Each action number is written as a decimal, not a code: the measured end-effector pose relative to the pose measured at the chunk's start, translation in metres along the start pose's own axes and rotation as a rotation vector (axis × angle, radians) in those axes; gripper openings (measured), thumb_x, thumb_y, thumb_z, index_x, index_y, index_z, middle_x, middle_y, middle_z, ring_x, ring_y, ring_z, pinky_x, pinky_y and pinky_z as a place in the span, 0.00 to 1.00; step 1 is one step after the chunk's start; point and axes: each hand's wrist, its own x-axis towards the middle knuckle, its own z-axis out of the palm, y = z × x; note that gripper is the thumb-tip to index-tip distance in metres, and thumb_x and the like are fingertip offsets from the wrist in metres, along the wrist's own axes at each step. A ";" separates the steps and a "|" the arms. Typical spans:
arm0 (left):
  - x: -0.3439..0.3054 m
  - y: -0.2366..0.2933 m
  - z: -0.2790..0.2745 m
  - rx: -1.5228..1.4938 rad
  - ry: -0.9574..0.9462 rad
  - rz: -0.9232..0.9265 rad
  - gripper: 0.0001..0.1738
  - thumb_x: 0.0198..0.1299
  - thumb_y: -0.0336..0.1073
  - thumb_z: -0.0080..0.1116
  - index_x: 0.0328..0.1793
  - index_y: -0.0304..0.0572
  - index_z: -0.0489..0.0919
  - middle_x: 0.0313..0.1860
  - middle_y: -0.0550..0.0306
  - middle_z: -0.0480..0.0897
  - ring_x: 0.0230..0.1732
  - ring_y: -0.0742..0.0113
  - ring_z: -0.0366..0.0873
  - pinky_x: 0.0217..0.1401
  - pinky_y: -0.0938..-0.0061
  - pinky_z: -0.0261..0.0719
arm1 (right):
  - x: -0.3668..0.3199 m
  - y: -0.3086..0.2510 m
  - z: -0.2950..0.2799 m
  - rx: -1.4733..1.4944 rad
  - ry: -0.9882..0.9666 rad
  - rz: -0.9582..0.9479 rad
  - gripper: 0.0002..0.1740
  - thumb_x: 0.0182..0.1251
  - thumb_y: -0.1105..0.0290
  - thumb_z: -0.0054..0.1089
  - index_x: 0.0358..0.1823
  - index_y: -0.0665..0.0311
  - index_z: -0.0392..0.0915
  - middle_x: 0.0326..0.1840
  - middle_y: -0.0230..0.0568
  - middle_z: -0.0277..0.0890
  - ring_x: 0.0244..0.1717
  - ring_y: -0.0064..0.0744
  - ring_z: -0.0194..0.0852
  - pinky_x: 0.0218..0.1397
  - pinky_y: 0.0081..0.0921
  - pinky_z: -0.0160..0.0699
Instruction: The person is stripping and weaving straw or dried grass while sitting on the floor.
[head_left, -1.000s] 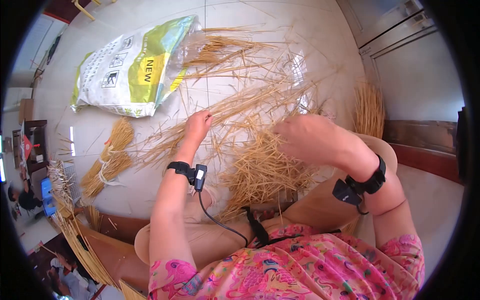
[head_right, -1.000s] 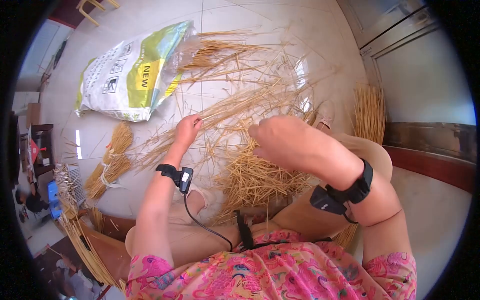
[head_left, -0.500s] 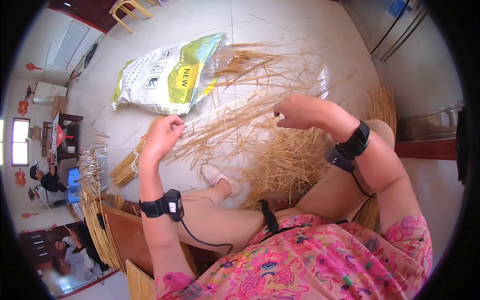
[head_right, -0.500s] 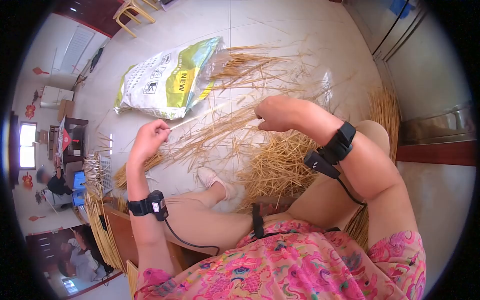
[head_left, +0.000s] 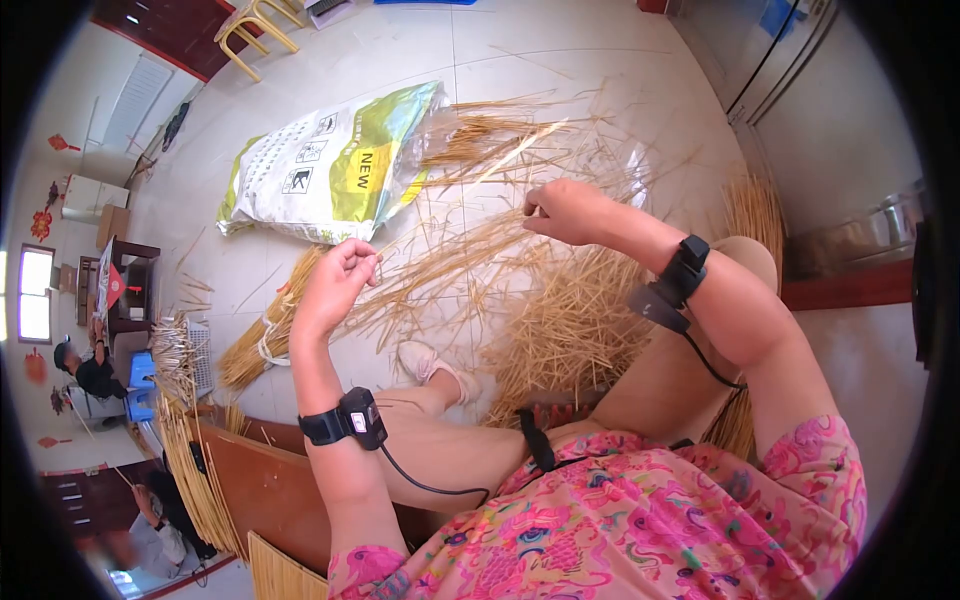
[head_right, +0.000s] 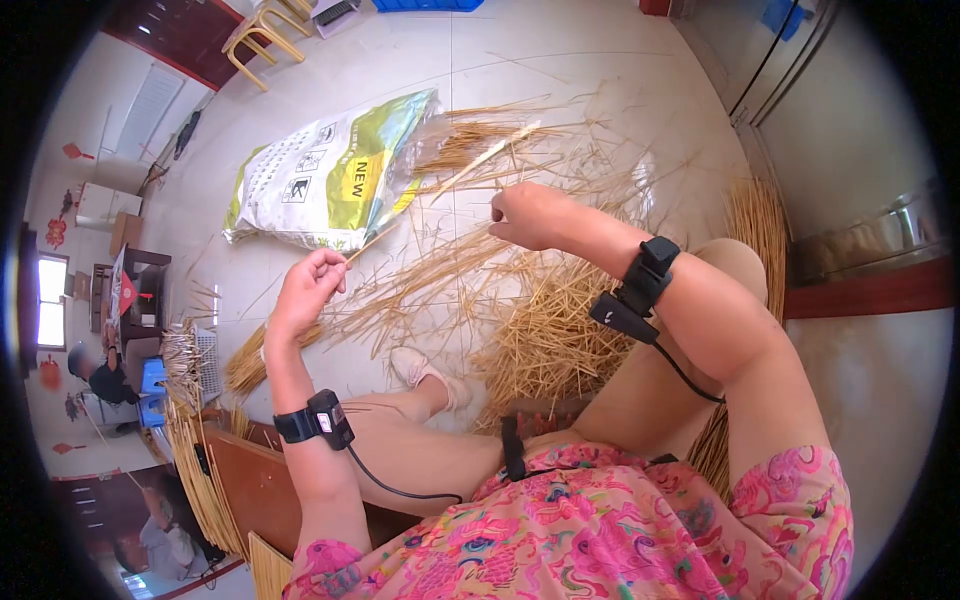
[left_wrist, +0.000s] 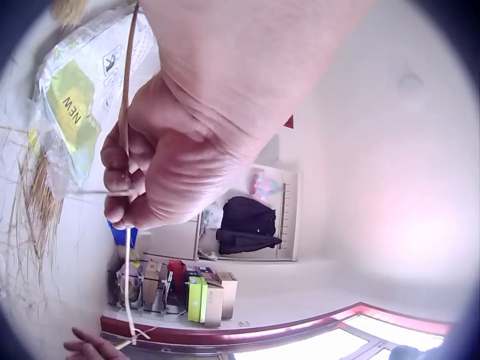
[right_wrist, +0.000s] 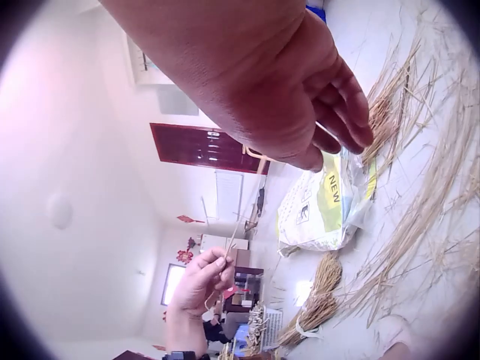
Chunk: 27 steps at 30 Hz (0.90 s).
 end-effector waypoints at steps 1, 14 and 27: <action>0.001 0.003 0.004 -0.097 0.001 0.022 0.06 0.63 0.30 0.52 0.41 0.34 0.75 0.27 0.63 0.77 0.27 0.81 0.70 0.30 0.86 0.67 | -0.001 -0.007 -0.001 0.233 -0.021 0.008 0.16 0.62 0.62 0.57 0.45 0.67 0.77 0.35 0.44 0.80 0.38 0.35 0.80 0.41 0.30 0.77; 0.022 -0.002 0.099 -0.671 -0.254 -0.042 0.16 0.66 0.38 0.51 0.52 0.33 0.76 0.40 0.54 0.82 0.36 0.76 0.78 0.39 0.82 0.73 | -0.004 -0.032 0.007 1.172 0.135 0.079 0.13 0.71 0.63 0.49 0.38 0.67 0.75 0.29 0.35 0.77 0.26 0.18 0.72 0.29 0.17 0.72; 0.008 0.019 0.106 -0.634 -0.301 -0.084 0.09 0.61 0.34 0.59 0.43 0.37 0.79 0.33 0.60 0.82 0.23 0.84 0.66 0.25 0.89 0.63 | -0.014 -0.016 -0.016 1.133 0.308 0.089 0.14 0.73 0.60 0.46 0.36 0.63 0.74 0.26 0.29 0.71 0.25 0.17 0.66 0.30 0.15 0.67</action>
